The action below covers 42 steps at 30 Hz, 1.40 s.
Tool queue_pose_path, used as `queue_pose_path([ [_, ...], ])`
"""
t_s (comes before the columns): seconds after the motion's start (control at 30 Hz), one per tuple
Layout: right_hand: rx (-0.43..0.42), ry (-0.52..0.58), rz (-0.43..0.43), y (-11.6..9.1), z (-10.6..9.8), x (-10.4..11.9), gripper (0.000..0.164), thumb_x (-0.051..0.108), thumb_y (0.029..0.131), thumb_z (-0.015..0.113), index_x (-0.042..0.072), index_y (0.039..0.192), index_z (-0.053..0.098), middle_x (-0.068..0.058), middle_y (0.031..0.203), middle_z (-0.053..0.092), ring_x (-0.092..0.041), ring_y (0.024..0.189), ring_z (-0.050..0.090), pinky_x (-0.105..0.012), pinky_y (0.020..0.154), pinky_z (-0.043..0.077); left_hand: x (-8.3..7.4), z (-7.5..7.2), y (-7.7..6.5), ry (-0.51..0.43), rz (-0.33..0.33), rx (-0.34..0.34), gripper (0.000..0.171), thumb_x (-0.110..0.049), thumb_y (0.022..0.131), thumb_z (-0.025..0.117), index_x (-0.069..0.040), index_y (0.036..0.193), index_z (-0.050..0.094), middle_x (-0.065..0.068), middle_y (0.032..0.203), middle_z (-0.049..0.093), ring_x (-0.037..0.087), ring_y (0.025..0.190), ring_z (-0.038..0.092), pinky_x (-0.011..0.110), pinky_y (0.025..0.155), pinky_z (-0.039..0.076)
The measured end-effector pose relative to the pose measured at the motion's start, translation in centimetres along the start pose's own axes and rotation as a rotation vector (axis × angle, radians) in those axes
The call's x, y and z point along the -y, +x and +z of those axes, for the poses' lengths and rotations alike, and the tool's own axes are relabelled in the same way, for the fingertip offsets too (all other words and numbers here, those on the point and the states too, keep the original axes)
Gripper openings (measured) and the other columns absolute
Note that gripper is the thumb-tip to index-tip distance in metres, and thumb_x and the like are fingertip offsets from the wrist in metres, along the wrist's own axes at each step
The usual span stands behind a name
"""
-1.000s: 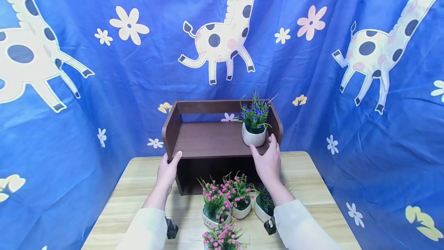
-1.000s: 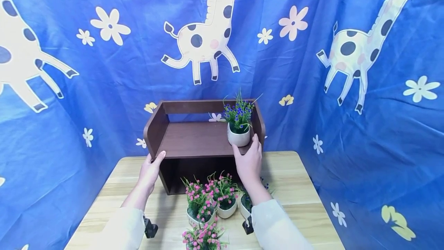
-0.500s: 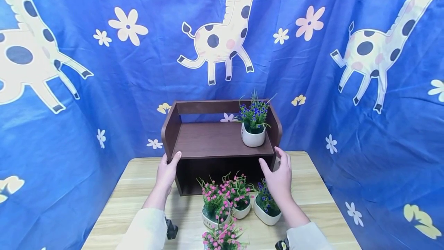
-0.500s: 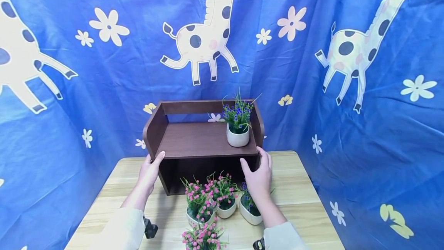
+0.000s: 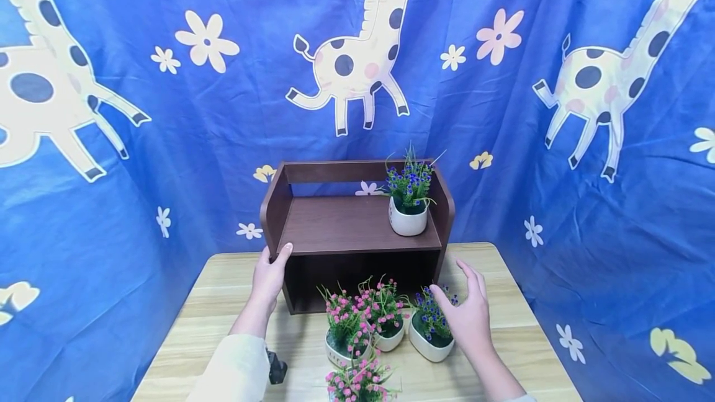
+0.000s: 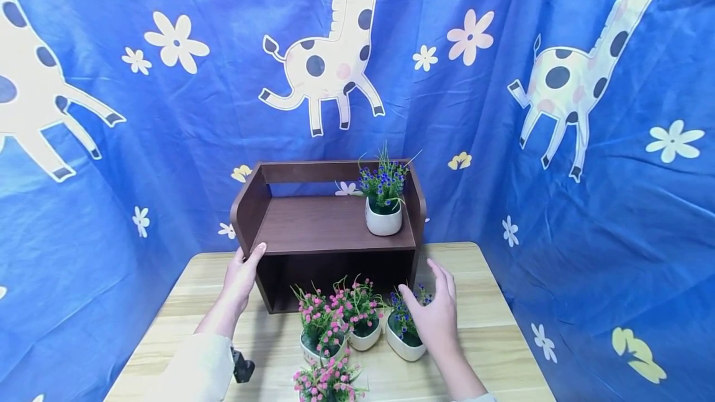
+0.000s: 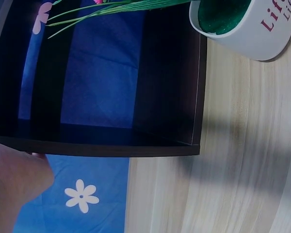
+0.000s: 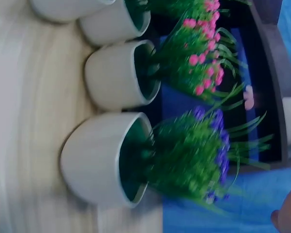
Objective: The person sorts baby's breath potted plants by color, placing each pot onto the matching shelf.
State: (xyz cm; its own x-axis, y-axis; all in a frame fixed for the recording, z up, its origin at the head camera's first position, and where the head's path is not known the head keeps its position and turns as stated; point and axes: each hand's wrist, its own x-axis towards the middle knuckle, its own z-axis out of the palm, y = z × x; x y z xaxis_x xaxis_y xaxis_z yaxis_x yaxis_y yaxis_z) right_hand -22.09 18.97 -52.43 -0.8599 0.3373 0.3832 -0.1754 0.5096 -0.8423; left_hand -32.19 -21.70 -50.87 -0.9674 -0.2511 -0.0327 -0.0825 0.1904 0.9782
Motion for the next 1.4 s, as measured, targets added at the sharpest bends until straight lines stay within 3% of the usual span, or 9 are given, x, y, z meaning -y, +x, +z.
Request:
queue_pose_path([
  [0.13, -0.004, -0.014, 0.008, -0.3, -1.1, -1.4, 0.074, 0.028, 0.095, 0.086, 0.012, 0.158, 0.051, -0.015, 0.161, 0.050, -0.040, 0.154, 0.045, -0.066, 0.127, 0.036, 0.0, 0.0, 0.1, -0.010, -0.003, 0.001, 0.072, -0.057, 0.107, 0.060, -0.012, 0.161, 0.042, 0.022, 0.172, 0.039, 0.040, 0.163, 0.033, 0.058, 0.137, 0.024],
  [0.43, 0.011, -0.016, 0.045, -2.3, -2.4, -4.6, 0.052, 0.022, 0.112, 0.058, 0.008, 0.161, 0.047, -0.020, 0.162, 0.047, -0.044, 0.154, 0.042, -0.069, 0.124, 0.034, 0.0, 0.0, 0.0, -0.007, -0.005, 0.004, 0.072, -0.057, 0.107, 0.060, -0.013, 0.162, 0.043, 0.022, 0.173, 0.039, 0.040, 0.163, 0.032, 0.058, 0.137, 0.024],
  [0.53, -0.010, -0.010, 0.065, -3.1, -2.5, -5.7, 0.051, 0.021, 0.113, 0.056, 0.006, 0.161, 0.047, -0.021, 0.162, 0.047, -0.041, 0.151, 0.044, -0.046, 0.123, 0.039, 0.0, 0.0, 0.0, -0.008, -0.007, 0.004, 0.072, -0.057, 0.107, 0.060, -0.013, 0.162, 0.042, 0.022, 0.173, 0.038, 0.040, 0.163, 0.032, 0.058, 0.137, 0.024],
  [0.7, -0.059, 0.020, 0.103, -4.1, -2.6, -7.9, 0.051, 0.019, 0.114, 0.055, 0.001, 0.160, 0.046, -0.024, 0.157, 0.050, -0.038, 0.142, 0.048, 0.004, 0.107, 0.028, 0.0, 0.0, 0.0, 0.001, -0.009, 0.005, 0.074, -0.059, 0.107, 0.060, -0.013, 0.163, 0.042, 0.022, 0.173, 0.038, 0.041, 0.164, 0.031, 0.059, 0.137, 0.023],
  [0.83, -0.040, 0.054, 0.167, -4.7, -2.8, -9.4, 0.053, 0.022, 0.115, 0.052, -0.003, 0.161, 0.042, -0.027, 0.155, 0.047, -0.039, 0.144, 0.047, 0.011, 0.102, 0.024, -0.1, 0.0, 0.0, 0.004, -0.008, 0.005, 0.075, -0.059, 0.107, 0.060, -0.013, 0.163, 0.041, 0.022, 0.173, 0.038, 0.041, 0.164, 0.031, 0.058, 0.137, 0.023],
  [0.93, 0.009, 0.033, 0.240, -5.1, -2.9, -10.3, 0.056, 0.025, 0.115, 0.053, -0.001, 0.164, 0.039, -0.027, 0.158, 0.044, -0.042, 0.147, 0.048, 0.004, 0.108, 0.033, -0.1, 0.0, -0.1, 0.004, -0.006, 0.003, 0.075, -0.059, 0.107, 0.059, -0.013, 0.163, 0.041, 0.022, 0.173, 0.038, 0.040, 0.163, 0.032, 0.058, 0.137, 0.023],
  [1.03, 0.076, -0.004, 0.290, -5.4, -2.8, -11.1, 0.062, 0.019, 0.112, 0.059, 0.000, 0.166, 0.035, -0.028, 0.159, 0.041, -0.049, 0.147, 0.049, -0.026, 0.122, 0.046, -0.1, 0.0, -0.1, 0.003, -0.005, 0.002, 0.074, -0.059, 0.107, 0.059, -0.013, 0.163, 0.041, 0.021, 0.174, 0.038, 0.040, 0.164, 0.031, 0.058, 0.137, 0.023],
  [1.13, 0.137, -0.019, 0.310, -5.8, -2.4, -11.7, 0.071, 0.008, 0.105, 0.064, -0.003, 0.167, 0.030, -0.032, 0.159, 0.038, -0.054, 0.146, 0.048, -0.057, 0.122, 0.041, -0.1, 0.0, -0.2, 0.002, -0.006, 0.004, 0.074, -0.059, 0.107, 0.059, -0.014, 0.163, 0.041, 0.021, 0.174, 0.037, 0.040, 0.164, 0.031, 0.059, 0.137, 0.023],
  [1.4, 0.276, 0.007, 0.234, -7.1, -1.1, -13.4, 0.092, -0.002, 0.091, 0.079, -0.007, 0.166, 0.026, -0.035, 0.163, 0.029, -0.060, 0.148, 0.042, -0.057, 0.121, 0.040, -0.2, 0.1, -0.2, -0.004, -0.006, 0.004, 0.073, -0.057, 0.108, 0.059, -0.013, 0.163, 0.041, 0.022, 0.173, 0.038, 0.040, 0.164, 0.031, 0.058, 0.137, 0.024],
])
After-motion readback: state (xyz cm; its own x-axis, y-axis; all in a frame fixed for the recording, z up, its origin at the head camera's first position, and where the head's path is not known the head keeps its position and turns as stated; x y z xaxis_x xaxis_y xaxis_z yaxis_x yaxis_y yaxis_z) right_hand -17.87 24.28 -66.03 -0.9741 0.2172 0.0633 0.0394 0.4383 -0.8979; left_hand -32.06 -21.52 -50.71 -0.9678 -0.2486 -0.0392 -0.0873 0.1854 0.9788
